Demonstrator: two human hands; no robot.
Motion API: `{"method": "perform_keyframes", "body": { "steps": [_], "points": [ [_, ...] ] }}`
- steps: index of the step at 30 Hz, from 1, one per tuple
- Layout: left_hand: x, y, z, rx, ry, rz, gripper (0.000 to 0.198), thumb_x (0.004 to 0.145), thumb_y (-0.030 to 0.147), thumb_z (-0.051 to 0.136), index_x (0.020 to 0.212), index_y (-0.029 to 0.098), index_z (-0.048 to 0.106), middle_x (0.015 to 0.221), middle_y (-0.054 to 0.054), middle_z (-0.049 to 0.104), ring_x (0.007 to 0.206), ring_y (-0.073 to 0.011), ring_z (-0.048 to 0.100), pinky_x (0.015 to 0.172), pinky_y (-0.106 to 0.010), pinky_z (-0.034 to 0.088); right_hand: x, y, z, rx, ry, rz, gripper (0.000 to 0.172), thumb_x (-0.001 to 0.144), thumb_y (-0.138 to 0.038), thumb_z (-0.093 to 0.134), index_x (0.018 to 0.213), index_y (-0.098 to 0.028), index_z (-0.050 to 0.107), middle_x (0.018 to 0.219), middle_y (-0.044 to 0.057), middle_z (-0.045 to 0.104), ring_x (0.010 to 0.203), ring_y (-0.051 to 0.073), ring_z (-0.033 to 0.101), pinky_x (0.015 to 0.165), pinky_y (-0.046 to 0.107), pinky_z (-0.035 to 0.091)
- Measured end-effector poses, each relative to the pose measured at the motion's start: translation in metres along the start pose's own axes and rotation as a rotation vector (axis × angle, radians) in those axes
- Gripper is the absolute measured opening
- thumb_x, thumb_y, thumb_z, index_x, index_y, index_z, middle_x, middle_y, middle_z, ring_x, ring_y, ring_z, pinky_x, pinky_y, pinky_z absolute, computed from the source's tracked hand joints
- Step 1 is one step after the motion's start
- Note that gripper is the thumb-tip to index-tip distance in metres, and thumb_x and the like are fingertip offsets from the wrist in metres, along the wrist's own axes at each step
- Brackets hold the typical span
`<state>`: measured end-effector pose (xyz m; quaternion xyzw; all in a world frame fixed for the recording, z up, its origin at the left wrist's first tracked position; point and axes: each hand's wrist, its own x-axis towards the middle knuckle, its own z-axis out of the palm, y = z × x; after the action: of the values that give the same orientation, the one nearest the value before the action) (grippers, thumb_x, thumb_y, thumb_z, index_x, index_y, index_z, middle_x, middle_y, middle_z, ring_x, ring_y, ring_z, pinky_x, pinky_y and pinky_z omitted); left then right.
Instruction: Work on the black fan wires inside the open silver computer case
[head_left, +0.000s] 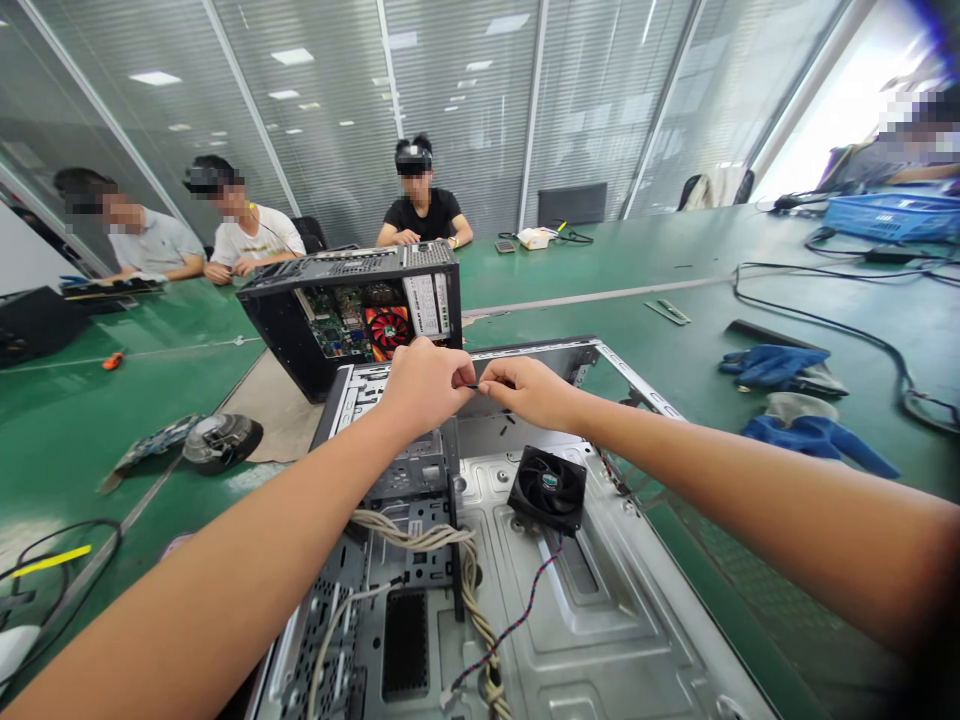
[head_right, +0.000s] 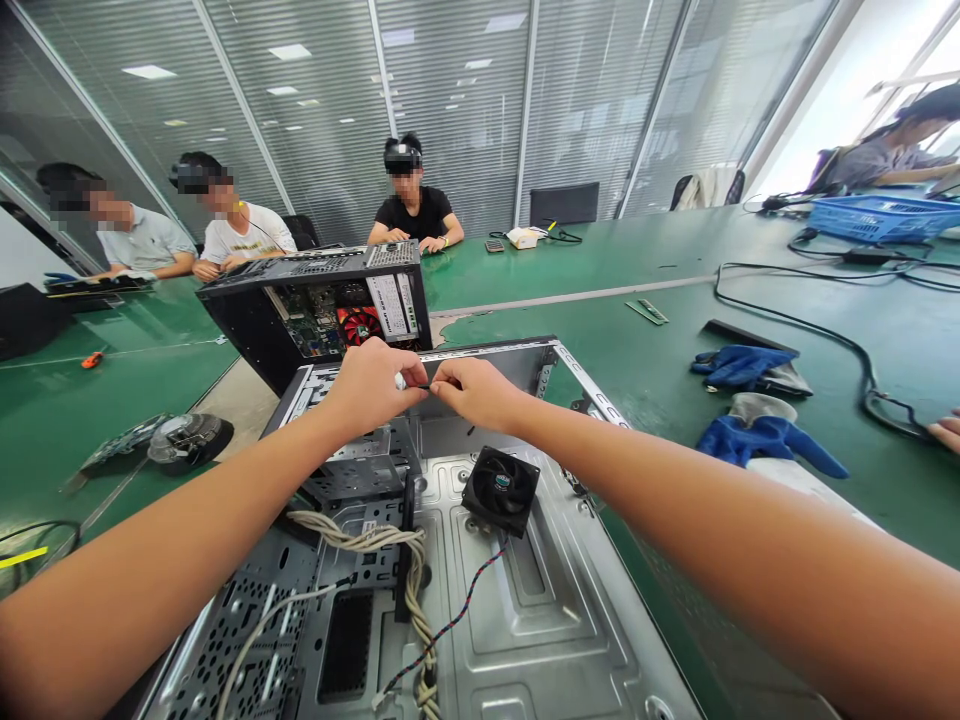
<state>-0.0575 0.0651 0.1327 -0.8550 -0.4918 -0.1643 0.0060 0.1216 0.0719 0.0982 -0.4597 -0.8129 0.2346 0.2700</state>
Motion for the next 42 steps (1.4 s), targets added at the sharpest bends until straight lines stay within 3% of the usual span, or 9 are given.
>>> {"method": "perform_keyframes", "body": {
  "steps": [11,27,36,42],
  "points": [
    [0.0001,0.0012,-0.0001,0.069,-0.011,0.004,0.009,0.080,0.029,0.065,0.079,0.025,0.072,0.080,-0.002,0.071,0.090,-0.0246,0.051,0.081,-0.039,0.032,-0.0005,0.0012,-0.0011,0.033,-0.001,-0.011,0.013,0.081,-0.026,0.052,0.071,-0.019,0.056,0.061,-0.002,0.051,0.057,0.012,0.040,0.058,0.029,0.030],
    [0.0002,0.0039,-0.0010,0.172,-0.024,0.054,0.013,0.082,0.030,0.062,0.079,0.025,0.074,0.078,-0.004,0.070,0.088,-0.0240,0.052,0.079,-0.038,0.031,-0.0023,0.0014,0.0000,-0.156,0.017,-0.162,0.016,0.083,-0.019,0.047,0.079,-0.017,0.062,0.071,0.003,0.061,0.067,0.015,0.049,0.065,0.028,0.033],
    [-0.0004,0.0042,-0.0013,0.192,-0.014,0.077,0.015,0.083,0.029,0.060,0.080,0.025,0.075,0.075,-0.005,0.068,0.087,-0.0230,0.052,0.076,-0.036,0.032,-0.0029,-0.0022,0.0004,-0.161,0.042,-0.164,0.010,0.079,-0.015,0.049,0.073,-0.018,0.057,0.070,0.003,0.060,0.066,0.015,0.047,0.064,0.027,0.032],
    [0.0005,0.0041,-0.0016,0.172,-0.041,0.066,0.016,0.083,0.028,0.060,0.080,0.025,0.075,0.078,-0.005,0.070,0.088,-0.0243,0.053,0.077,-0.037,0.033,-0.0024,0.0000,0.0024,-0.122,0.043,-0.100,0.011,0.082,-0.021,0.051,0.072,-0.018,0.055,0.064,0.000,0.054,0.061,0.013,0.043,0.061,0.027,0.030]
  ]
}}
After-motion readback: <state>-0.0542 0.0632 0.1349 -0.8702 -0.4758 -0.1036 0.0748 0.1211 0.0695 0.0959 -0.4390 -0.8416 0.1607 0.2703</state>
